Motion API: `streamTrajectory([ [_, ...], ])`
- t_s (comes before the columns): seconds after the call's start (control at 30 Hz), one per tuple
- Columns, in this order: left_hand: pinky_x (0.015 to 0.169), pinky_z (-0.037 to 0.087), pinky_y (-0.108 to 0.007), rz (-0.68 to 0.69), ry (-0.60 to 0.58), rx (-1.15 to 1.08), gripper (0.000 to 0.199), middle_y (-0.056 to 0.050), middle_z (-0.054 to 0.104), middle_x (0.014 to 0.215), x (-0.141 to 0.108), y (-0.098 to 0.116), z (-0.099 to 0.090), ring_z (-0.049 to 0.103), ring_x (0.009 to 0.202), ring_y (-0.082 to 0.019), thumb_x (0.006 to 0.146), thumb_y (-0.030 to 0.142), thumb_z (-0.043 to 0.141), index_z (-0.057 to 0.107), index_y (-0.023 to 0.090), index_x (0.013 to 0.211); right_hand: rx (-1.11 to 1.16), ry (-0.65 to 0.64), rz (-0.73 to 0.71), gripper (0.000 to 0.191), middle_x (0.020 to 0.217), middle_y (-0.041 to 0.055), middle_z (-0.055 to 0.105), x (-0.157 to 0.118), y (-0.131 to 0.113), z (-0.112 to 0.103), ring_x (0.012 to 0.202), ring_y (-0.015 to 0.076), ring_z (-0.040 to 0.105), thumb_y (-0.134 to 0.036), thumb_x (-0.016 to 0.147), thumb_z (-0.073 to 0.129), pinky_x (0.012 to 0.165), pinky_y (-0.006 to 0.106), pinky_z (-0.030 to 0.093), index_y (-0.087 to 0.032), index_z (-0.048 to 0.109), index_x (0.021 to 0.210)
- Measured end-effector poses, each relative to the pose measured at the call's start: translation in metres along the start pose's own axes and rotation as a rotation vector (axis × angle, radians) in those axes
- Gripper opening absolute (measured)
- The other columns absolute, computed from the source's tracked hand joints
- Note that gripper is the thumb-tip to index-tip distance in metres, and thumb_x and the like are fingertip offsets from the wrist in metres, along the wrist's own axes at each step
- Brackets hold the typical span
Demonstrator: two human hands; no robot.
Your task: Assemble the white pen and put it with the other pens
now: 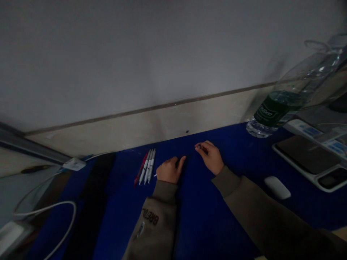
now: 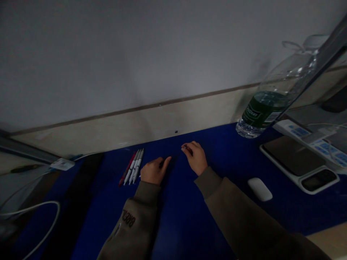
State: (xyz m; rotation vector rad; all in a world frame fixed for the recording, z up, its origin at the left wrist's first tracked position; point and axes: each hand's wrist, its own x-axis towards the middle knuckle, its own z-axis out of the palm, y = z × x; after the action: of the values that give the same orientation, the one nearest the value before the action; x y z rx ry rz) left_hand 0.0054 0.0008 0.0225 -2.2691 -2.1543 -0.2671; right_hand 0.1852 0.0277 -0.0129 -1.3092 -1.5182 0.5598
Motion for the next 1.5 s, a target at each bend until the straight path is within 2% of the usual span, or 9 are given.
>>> streamTrajectory([
  [0.2, 0.052, 0.026, -0.025, 0.043, -0.024, -0.011, 0.047, -0.005, 0.069, 0.076, -0.001, 0.001, -0.001, 0.062, 0.069, -0.017, 0.093, 0.055, 0.036, 0.063, 0.021, 0.075, -0.181, -0.078, -0.010, 0.013, 0.078, 0.0056, 0.062, -0.002, 0.006, 0.002, 0.076, 0.0200, 0.055, -0.028, 0.085, 0.058, 0.071, 0.033, 0.042, -0.020, 0.069, 0.086],
  [0.63, 0.054, 0.029, -0.024, 0.068, -0.046, -0.005, 0.045, -0.005, 0.069, 0.079, -0.002, 0.002, -0.001, 0.063, 0.073, -0.018, 0.093, 0.053, 0.036, 0.064, 0.021, 0.079, -0.303, -0.082, -0.048, 0.011, 0.077, 0.0061, 0.063, -0.003, 0.010, 0.005, 0.076, 0.0206, 0.054, -0.027, 0.086, 0.058, 0.073, 0.033, 0.040, -0.019, 0.064, 0.082],
  [0.87, 0.054, 0.030, -0.023, 0.081, -0.076, 0.002, 0.042, -0.006, 0.070, 0.082, -0.001, 0.002, -0.002, 0.064, 0.074, -0.018, 0.093, 0.053, 0.037, 0.064, 0.021, 0.084, -0.306, -0.097, -0.064, 0.014, 0.077, 0.0054, 0.063, -0.003, 0.014, 0.007, 0.075, 0.0199, 0.053, -0.024, 0.084, 0.060, 0.075, 0.035, 0.040, -0.020, 0.058, 0.070],
  [1.0, 0.054, 0.032, -0.024, 0.086, -0.082, 0.003, 0.041, -0.005, 0.069, 0.083, -0.001, 0.003, -0.002, 0.064, 0.076, -0.018, 0.093, 0.052, 0.037, 0.064, 0.022, 0.086, -0.274, -0.072, -0.035, 0.009, 0.076, 0.0050, 0.061, -0.004, 0.012, 0.007, 0.075, 0.0206, 0.053, -0.028, 0.081, 0.063, 0.074, 0.035, 0.042, -0.019, 0.063, 0.083],
  [1.13, 0.057, 0.035, -0.023, 0.073, -0.097, 0.004, 0.041, -0.006, 0.069, 0.083, -0.002, 0.004, -0.005, 0.064, 0.075, -0.018, 0.093, 0.052, 0.037, 0.064, 0.022, 0.086, -0.197, -0.005, 0.020, 0.051, 0.075, 0.0029, 0.058, -0.005, 0.010, 0.008, 0.075, 0.0210, 0.053, -0.038, 0.074, 0.070, 0.074, 0.036, 0.044, -0.019, 0.056, 0.119],
  [1.27, 0.057, 0.035, -0.023, 0.082, -0.102, -0.005, 0.041, -0.005, 0.069, 0.083, -0.002, 0.003, -0.006, 0.064, 0.075, -0.018, 0.093, 0.052, 0.037, 0.063, 0.022, 0.085, -0.124, 0.084, 0.060, 0.066, 0.076, 0.0018, 0.053, -0.005, 0.001, 0.007, 0.070, 0.0183, 0.050, -0.048, 0.070, 0.072, 0.069, 0.033, 0.044, -0.018, 0.051, 0.124],
  [1.33, 0.055, 0.033, -0.024, 0.088, -0.098, -0.004, 0.041, -0.005, 0.069, 0.082, -0.002, 0.003, -0.006, 0.064, 0.074, -0.018, 0.093, 0.052, 0.036, 0.063, 0.022, 0.085, -0.106, 0.159, 0.074, 0.061, 0.073, -0.0001, 0.049, -0.006, -0.006, 0.004, 0.065, 0.0161, 0.047, -0.049, 0.073, 0.068, 0.064, 0.031, 0.042, -0.018, 0.050, 0.123],
  [1.4, 0.054, 0.032, -0.024, 0.097, -0.083, -0.010, 0.042, -0.005, 0.069, 0.080, -0.002, 0.002, -0.004, 0.064, 0.073, -0.018, 0.094, 0.052, 0.035, 0.063, 0.022, 0.084, -0.076, 0.221, 0.062, 0.045, 0.067, -0.0020, 0.046, -0.007, -0.012, 0.001, 0.059, 0.0145, 0.045, -0.046, 0.082, 0.059, 0.061, 0.029, 0.041, -0.018, 0.052, 0.116],
  [1.5, 0.054, 0.032, -0.024, 0.137, -0.048, -0.050, 0.041, -0.004, 0.068, 0.079, -0.003, 0.001, -0.002, 0.063, 0.072, -0.017, 0.094, 0.051, 0.035, 0.063, 0.022, 0.084, -0.001, 0.146, 0.022, 0.028, 0.061, -0.0019, 0.048, -0.013, -0.021, -0.001, 0.054, 0.0138, 0.046, -0.042, 0.090, 0.048, 0.055, 0.027, 0.039, -0.020, 0.056, 0.104],
])
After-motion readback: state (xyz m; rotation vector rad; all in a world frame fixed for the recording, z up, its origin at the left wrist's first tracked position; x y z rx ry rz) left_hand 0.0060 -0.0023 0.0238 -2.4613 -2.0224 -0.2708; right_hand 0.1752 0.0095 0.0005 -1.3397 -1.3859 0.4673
